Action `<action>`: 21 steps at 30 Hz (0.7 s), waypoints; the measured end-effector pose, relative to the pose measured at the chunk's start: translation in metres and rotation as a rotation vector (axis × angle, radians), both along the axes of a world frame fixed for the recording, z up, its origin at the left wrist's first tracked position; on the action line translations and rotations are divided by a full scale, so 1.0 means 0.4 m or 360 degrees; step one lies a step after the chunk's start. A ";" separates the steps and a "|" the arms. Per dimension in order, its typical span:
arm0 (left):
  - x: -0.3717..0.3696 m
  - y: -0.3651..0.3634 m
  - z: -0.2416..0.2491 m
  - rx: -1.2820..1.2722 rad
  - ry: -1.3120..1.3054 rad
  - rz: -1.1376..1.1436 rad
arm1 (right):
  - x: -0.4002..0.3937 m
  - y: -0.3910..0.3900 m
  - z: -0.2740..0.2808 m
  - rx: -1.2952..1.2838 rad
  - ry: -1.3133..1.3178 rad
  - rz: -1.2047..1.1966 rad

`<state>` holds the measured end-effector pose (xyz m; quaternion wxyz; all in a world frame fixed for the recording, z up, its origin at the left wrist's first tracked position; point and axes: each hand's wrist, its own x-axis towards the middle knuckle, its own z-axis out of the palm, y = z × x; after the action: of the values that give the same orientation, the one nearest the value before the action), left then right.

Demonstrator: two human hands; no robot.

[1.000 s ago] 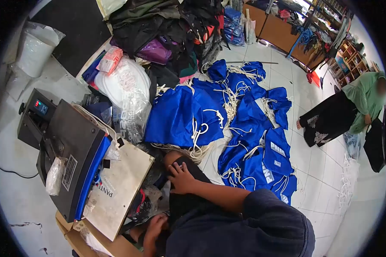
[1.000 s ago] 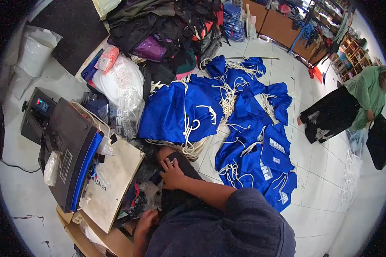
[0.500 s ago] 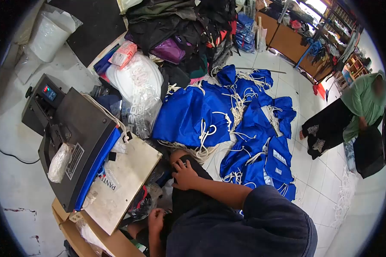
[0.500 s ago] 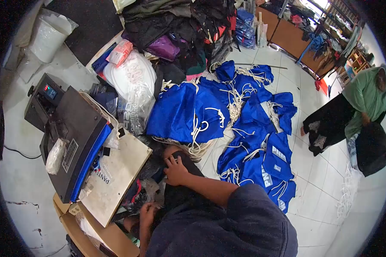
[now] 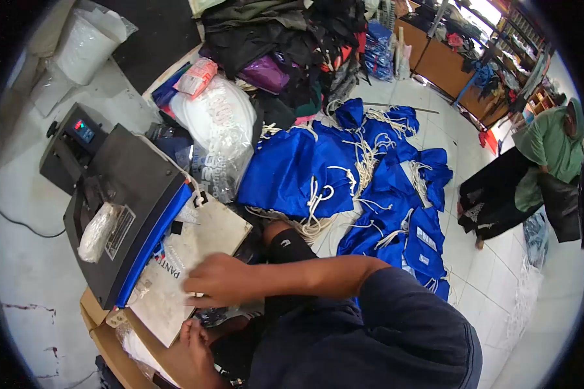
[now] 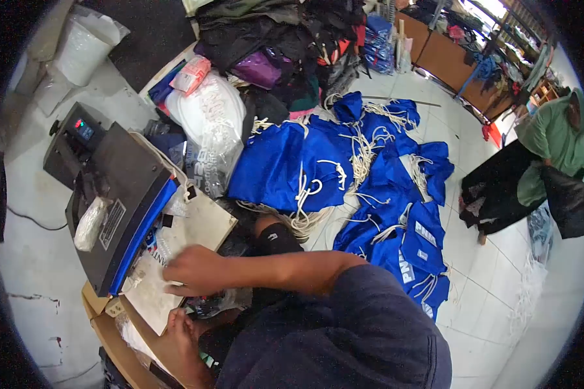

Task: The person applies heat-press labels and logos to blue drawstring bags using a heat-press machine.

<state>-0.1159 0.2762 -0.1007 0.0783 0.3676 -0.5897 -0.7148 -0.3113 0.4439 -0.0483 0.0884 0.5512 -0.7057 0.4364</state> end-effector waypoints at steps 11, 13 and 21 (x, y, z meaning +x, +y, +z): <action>0.043 0.083 -0.086 -0.0138 0.0259 -0.0139 | -0.170 -0.325 0.227 -0.0602 0.0676 -0.0233; 0.067 0.056 -0.080 -0.0221 0.0312 0.0028 | -0.177 -0.334 0.254 -0.0439 0.0575 -0.0174; 0.085 -0.154 0.010 -0.0468 0.0785 0.1076 | -0.248 -0.387 0.333 0.0424 0.0677 -0.0056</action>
<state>-0.0819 0.2145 -0.0966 0.4976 0.3433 -0.4954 -0.6238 -0.4106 0.2891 0.0849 0.1690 0.6251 -0.7319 0.2123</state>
